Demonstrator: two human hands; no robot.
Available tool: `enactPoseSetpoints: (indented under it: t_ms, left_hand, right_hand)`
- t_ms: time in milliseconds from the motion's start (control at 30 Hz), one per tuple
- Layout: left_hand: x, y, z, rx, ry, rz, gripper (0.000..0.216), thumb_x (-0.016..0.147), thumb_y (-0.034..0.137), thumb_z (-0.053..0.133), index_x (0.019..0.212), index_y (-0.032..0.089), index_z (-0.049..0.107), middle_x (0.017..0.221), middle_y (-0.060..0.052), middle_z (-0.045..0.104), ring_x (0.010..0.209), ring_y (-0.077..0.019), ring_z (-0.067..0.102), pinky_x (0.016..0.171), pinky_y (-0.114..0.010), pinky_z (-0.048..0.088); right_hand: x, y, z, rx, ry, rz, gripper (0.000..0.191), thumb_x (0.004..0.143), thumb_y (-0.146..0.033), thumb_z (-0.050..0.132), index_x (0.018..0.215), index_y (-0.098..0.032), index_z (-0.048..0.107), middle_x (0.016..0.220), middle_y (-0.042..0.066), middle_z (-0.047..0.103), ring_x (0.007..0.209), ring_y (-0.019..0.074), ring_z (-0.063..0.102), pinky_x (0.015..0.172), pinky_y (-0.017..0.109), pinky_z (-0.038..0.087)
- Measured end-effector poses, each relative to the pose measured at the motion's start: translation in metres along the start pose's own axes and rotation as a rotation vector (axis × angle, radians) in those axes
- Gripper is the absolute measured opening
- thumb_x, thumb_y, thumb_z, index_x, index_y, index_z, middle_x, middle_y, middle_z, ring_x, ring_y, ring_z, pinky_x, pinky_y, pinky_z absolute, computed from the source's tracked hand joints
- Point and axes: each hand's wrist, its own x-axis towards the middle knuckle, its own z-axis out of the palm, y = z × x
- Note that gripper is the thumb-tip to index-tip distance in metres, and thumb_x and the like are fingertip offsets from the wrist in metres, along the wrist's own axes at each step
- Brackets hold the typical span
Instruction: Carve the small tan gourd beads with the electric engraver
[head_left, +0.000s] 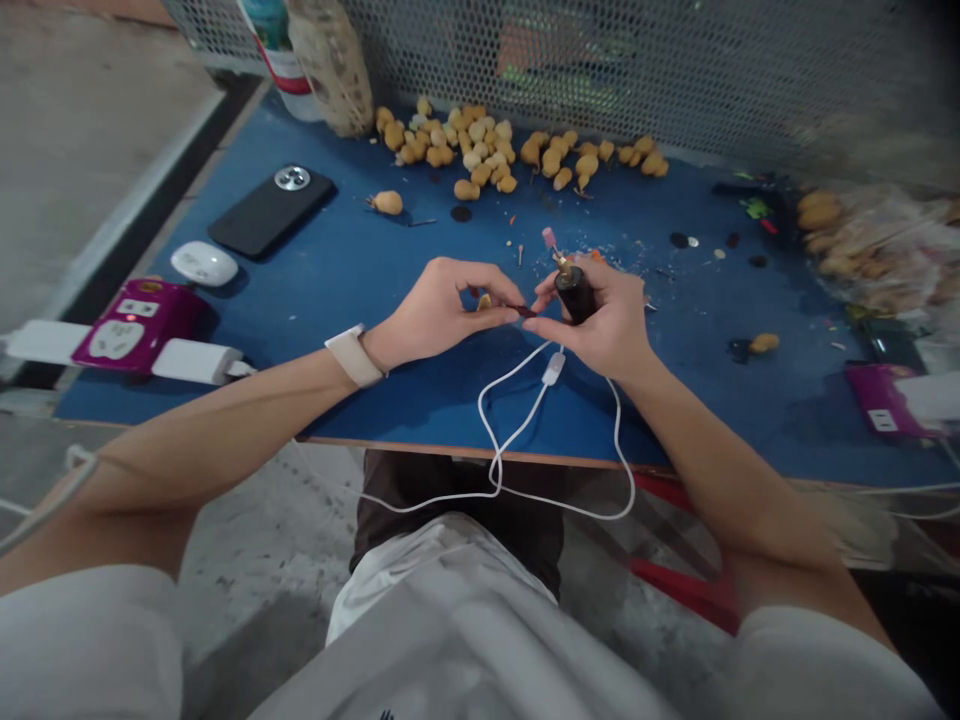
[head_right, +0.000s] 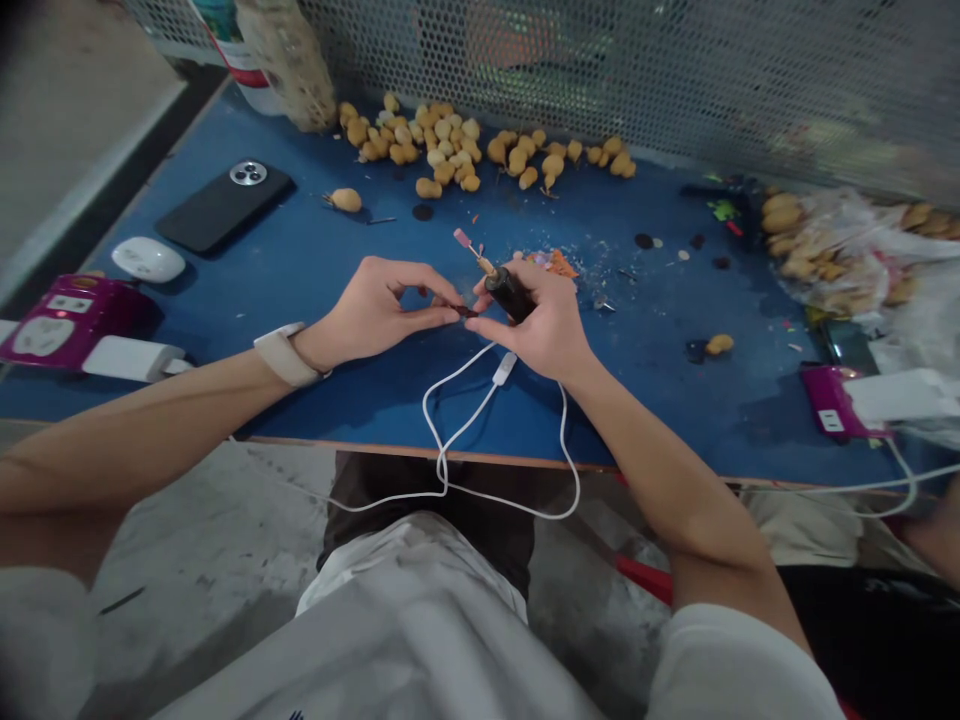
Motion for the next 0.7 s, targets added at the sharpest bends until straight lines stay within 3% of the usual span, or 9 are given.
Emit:
enactPoseSetpoints:
  t_ms: [133, 333, 567, 700]
  left_hand:
    - [-0.001, 0.002, -0.001, 0.007, 0.001, 0.018, 0.018, 0.112, 0.044, 0.100, 0.113, 0.026, 0.098, 0.111, -0.008, 0.099, 0.102, -0.0255, 0.092, 0.096, -0.037, 0.071]
    - [-0.001, 0.005, 0.001, 0.052, -0.022, 0.012, 0.007, 0.114, 0.031, 0.094, 0.118, 0.026, 0.096, 0.116, -0.006, 0.097, 0.101, -0.0235, 0.089, 0.097, -0.037, 0.070]
    - [-0.002, 0.010, 0.005, 0.081, -0.058, 0.021, 0.008, 0.120, 0.025, 0.081, 0.122, 0.024, 0.089, 0.123, -0.008, 0.094, 0.109, -0.0237, 0.087, 0.103, -0.039, 0.071]
    - [-0.003, 0.012, 0.006, 0.089, -0.074, 0.023, 0.009, 0.121, 0.024, 0.077, 0.123, 0.023, 0.086, 0.125, -0.008, 0.093, 0.114, -0.0243, 0.087, 0.109, -0.042, 0.072]
  right_hand:
    - [0.000, -0.004, 0.001, 0.006, 0.009, 0.007, 0.042, 0.092, -0.058, 0.115, 0.111, -0.031, 0.088, 0.100, 0.005, 0.093, 0.097, 0.0349, 0.089, 0.109, 0.064, 0.079]
    - [-0.001, -0.008, 0.001, -0.002, 0.007, 0.015, 0.039, 0.094, -0.058, 0.112, 0.108, -0.030, 0.088, 0.100, 0.006, 0.093, 0.091, 0.0317, 0.086, 0.103, 0.060, 0.080]
    - [-0.001, -0.012, 0.001, 0.004, 0.006, 0.032, 0.039, 0.095, -0.058, 0.110, 0.107, -0.030, 0.086, 0.099, 0.006, 0.091, 0.090, 0.0305, 0.084, 0.094, 0.055, 0.079]
    - [0.000, -0.012, 0.002, 0.014, 0.005, 0.022, 0.035, 0.095, -0.055, 0.108, 0.107, -0.031, 0.085, 0.099, 0.006, 0.090, 0.092, 0.0311, 0.086, 0.098, 0.056, 0.079]
